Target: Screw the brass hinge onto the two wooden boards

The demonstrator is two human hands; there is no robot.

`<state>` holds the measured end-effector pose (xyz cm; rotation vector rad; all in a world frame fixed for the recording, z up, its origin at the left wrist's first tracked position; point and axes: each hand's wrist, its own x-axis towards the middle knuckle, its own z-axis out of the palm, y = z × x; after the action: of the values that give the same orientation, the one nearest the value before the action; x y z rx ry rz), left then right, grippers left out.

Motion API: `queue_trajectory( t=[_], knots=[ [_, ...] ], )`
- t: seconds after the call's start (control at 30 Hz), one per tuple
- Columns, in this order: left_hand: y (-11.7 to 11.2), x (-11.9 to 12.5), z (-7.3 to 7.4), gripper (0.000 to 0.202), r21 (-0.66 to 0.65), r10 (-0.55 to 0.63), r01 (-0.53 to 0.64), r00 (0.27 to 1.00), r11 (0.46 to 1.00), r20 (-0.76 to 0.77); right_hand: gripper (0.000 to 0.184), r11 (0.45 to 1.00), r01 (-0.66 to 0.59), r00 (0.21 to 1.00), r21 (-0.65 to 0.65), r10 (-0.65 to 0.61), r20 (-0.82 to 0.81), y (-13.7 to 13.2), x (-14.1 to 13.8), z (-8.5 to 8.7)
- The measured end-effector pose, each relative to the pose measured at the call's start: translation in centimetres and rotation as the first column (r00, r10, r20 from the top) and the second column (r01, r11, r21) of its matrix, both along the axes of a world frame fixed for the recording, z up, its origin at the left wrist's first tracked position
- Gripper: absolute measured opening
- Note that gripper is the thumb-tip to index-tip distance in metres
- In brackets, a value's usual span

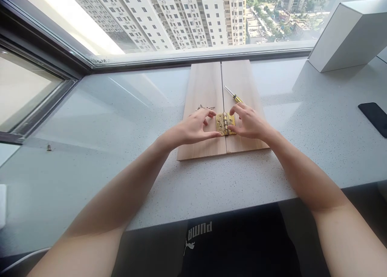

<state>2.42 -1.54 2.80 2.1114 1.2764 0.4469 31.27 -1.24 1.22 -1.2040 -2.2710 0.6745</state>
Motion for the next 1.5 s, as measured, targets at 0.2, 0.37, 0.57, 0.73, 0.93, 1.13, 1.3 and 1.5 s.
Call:
queue_trajectory(
  t=[0.2,0.37,0.57,0.73,0.93,1.13,1.3,1.5],
  knots=[
    [-0.22,0.06,1.4,0.1,-0.06,-0.06,0.054,0.992,0.997,-0.111,0.048,0.991,-0.132,0.976,-0.027,0.134,0.17,0.66,0.77,-0.55],
    [0.21,-0.07,0.92,0.097,-0.072,-0.048,0.042,0.995,0.997,-0.086,0.047,0.989,-0.141,0.981,-0.031,0.144,0.129,0.68,0.64,-0.38],
    [0.31,-0.18,0.92,0.093,-0.057,-0.052,0.047,0.994,0.997,-0.099,0.049,0.99,-0.141,0.985,-0.017,0.142,0.093,0.84,0.61,-0.39],
    [0.39,-0.2,0.88,0.094,-0.054,-0.058,0.053,0.993,0.997,-0.106,0.05,0.988,-0.151,0.984,-0.017,0.152,0.097,0.78,0.62,-0.31],
    [0.4,-0.14,0.99,0.096,-0.066,-0.057,0.05,0.993,0.997,-0.101,0.048,0.989,-0.144,0.983,-0.027,0.146,0.109,0.6,0.58,-0.13],
    [0.5,-0.24,1.03,0.097,-0.072,-0.056,0.049,0.994,0.996,-0.093,0.047,0.99,-0.14,0.982,-0.024,0.142,0.122,0.6,0.5,-0.18],
    [0.56,-0.29,0.97,0.097,-0.073,-0.055,0.049,0.994,0.996,-0.09,0.047,0.99,-0.142,0.981,-0.025,0.144,0.128,0.57,0.44,-0.18],
    [0.5,-0.26,1.05,0.093,-0.063,-0.058,0.052,0.994,0.997,-0.098,0.05,0.989,-0.149,0.98,-0.017,0.15,0.128,0.5,0.42,-0.21]
  ],
)
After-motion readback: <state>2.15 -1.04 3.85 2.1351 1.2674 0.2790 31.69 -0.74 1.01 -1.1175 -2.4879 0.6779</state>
